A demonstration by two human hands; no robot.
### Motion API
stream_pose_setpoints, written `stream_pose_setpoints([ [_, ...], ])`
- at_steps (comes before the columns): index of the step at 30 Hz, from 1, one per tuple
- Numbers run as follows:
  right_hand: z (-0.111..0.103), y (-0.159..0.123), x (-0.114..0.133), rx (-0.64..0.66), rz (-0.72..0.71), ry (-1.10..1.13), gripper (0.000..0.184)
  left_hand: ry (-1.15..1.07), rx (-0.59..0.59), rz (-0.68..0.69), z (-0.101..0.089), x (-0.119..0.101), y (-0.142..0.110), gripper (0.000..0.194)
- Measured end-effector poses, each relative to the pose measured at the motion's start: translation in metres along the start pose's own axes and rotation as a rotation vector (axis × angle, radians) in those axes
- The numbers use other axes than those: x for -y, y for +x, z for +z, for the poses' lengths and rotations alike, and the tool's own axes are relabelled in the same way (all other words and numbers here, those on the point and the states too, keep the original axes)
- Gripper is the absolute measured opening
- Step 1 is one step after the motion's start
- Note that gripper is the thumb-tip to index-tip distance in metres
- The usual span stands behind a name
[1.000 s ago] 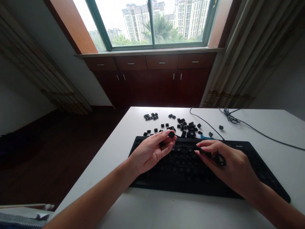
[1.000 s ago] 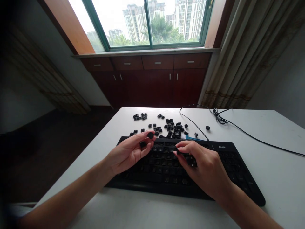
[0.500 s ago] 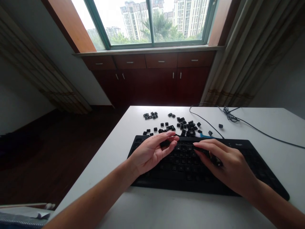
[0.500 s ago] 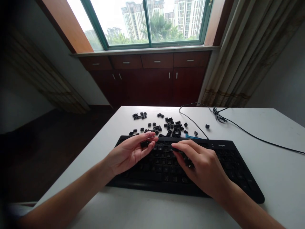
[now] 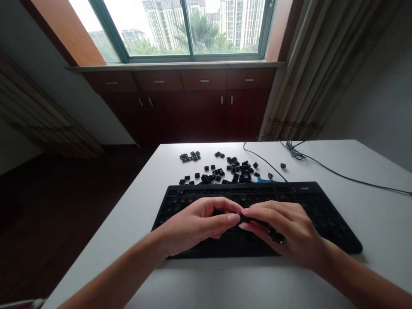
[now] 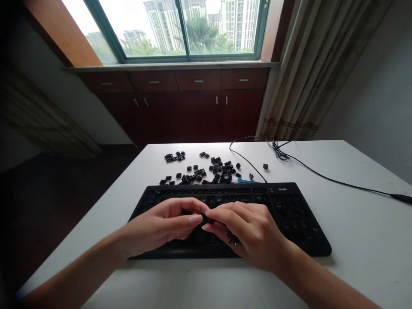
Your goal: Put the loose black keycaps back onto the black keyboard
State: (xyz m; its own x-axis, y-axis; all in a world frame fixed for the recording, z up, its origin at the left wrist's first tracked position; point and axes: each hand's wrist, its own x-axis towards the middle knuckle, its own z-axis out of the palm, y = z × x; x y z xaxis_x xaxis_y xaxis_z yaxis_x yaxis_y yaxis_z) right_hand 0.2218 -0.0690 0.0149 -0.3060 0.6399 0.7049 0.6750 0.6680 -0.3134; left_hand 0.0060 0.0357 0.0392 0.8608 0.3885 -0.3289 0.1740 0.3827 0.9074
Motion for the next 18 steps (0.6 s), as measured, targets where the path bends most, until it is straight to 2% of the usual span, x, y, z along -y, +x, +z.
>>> stream_pose_setpoints([
  [4, -0.0018, 0.0002, -0.0008, -0.037, 0.0, 0.024, 0.027, 0.165, -0.021, -0.007, 0.0036, -0.001, -0.0021, 0.035],
  [9, -0.0015, 0.0005, -0.0003, -0.029, 0.011, 0.033, 0.028, 0.176, 0.009, -0.006, 0.0073, -0.0004, -0.0007, 0.036],
  [18, 0.0008, 0.0003, -0.0025, 0.021, 0.068, 0.003, 0.031, 0.232, -0.078, 0.046, 0.0083, 0.0039, 0.0021, 0.038],
])
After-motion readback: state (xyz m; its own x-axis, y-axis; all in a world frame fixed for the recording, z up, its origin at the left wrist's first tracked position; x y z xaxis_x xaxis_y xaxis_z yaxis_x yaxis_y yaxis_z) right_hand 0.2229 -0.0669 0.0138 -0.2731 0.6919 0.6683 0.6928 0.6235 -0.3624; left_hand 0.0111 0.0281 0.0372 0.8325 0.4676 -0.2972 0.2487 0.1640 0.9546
